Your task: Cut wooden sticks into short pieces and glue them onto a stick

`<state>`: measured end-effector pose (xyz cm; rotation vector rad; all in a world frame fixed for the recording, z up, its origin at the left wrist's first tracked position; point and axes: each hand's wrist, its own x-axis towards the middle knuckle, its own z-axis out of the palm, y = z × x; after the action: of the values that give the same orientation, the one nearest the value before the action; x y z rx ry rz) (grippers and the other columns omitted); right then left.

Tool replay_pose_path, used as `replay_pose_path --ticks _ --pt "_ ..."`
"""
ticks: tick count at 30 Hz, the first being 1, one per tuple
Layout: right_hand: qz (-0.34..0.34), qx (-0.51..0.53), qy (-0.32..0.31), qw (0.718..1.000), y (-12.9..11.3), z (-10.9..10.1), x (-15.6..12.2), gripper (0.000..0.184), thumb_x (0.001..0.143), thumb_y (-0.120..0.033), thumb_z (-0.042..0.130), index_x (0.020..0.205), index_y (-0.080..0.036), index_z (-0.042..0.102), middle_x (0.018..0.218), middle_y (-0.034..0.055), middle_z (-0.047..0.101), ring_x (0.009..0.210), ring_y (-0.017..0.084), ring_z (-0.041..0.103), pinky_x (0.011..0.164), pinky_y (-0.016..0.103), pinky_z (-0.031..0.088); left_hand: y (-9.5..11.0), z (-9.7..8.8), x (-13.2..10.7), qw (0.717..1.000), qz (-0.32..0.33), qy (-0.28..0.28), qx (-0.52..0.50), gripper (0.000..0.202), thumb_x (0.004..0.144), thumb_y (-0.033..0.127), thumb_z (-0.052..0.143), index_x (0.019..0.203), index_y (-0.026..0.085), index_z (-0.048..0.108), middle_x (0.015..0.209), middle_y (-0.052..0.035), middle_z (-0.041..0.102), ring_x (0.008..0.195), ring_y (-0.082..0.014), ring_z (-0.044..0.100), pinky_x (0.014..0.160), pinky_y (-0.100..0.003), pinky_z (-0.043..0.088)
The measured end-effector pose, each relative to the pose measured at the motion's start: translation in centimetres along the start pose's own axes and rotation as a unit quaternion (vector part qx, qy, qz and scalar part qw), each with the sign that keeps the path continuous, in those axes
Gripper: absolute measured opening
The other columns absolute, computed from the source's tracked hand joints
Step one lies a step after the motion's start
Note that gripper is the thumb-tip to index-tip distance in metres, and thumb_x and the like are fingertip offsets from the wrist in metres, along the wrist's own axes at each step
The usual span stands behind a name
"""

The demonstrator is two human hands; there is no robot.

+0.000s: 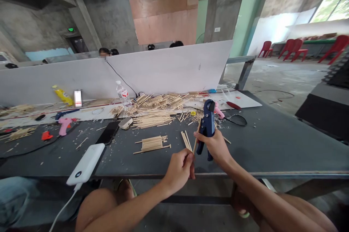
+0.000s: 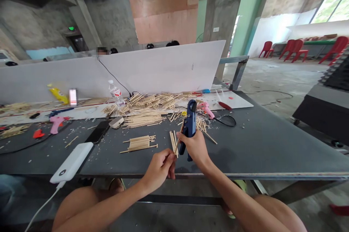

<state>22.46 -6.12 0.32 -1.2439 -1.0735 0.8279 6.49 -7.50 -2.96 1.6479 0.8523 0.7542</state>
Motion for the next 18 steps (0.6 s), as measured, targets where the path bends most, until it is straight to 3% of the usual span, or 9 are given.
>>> replay_pose_path --ticks 3,5,7,9,14,18 --pt "0.014 -0.027 -0.023 0.999 0.1 0.4 -0.2 0.026 0.068 -0.034 0.07 0.083 -0.016 0.061 0.063 -0.0009 0.06 0.056 0.015 0.056 0.058 0.027 0.047 0.6 -0.5 0.1 0.998 0.022 -0.002 0.06 0.034 0.095 0.044 0.037 0.078 0.019 0.052 0.049 0.0018 0.053 0.044 -0.0132 0.056 0.048 -0.021 0.04" --pt "0.018 -0.072 -0.014 0.997 0.2 0.6 -0.4 0.026 0.066 -0.034 0.07 0.083 -0.015 0.062 0.067 0.0005 0.062 0.059 0.016 0.056 0.06 0.028 0.047 0.9 -0.8 0.2 0.992 0.026 -0.051 0.114 0.034 0.096 0.039 0.037 0.076 0.018 0.056 0.047 0.0005 0.055 0.043 -0.0138 0.056 0.049 -0.022 0.04" --pt "0.01 -0.115 -0.003 0.993 0.3 0.6 -0.4 0.027 0.065 -0.034 0.069 0.083 -0.014 0.063 0.071 0.0024 0.064 0.064 0.017 0.058 0.062 0.03 0.047 1.1 -1.1 0.3 0.973 0.039 -0.114 0.196 0.035 0.095 0.036 0.04 0.071 0.018 0.059 0.05 -0.0024 0.06 0.047 -0.0155 0.059 0.052 -0.023 0.042" --pt "0.003 -0.135 0.004 0.991 0.3 0.6 -0.4 0.029 0.065 -0.036 0.069 0.084 -0.014 0.064 0.074 0.004 0.066 0.067 0.019 0.06 0.065 0.031 0.048 1.0 -1.6 0.5 0.939 0.056 -0.138 0.309 0.032 0.092 0.033 0.047 0.067 0.018 0.062 0.059 -0.0063 0.067 0.057 -0.0195 0.065 0.057 -0.025 0.044" --pt "-0.002 -0.145 0.0 0.989 0.2 0.4 -0.1 0.031 0.065 -0.038 0.068 0.086 -0.014 0.064 0.077 0.0062 0.068 0.072 0.022 0.063 0.068 0.034 0.049 0.1 -3.0 1.0 0.823 0.04 -0.065 0.563 0.023 0.092 0.024 0.046 0.084 0.016 0.065 0.082 -0.0115 0.072 0.078 -0.0275 0.07 0.068 -0.033 0.05" --pt "0.004 -0.155 -0.005 0.988 -0.1 0.2 -0.3 0.031 0.066 -0.038 0.068 0.086 -0.015 0.064 0.076 0.006 0.068 0.071 0.023 0.063 0.068 0.034 0.048 -1.0 -3.4 1.0 0.773 0.0 -0.007 0.634 0.023 0.094 0.021 0.042 0.107 0.013 0.06 0.084 -0.0136 0.07 0.078 -0.0275 0.07 0.066 -0.035 0.052"
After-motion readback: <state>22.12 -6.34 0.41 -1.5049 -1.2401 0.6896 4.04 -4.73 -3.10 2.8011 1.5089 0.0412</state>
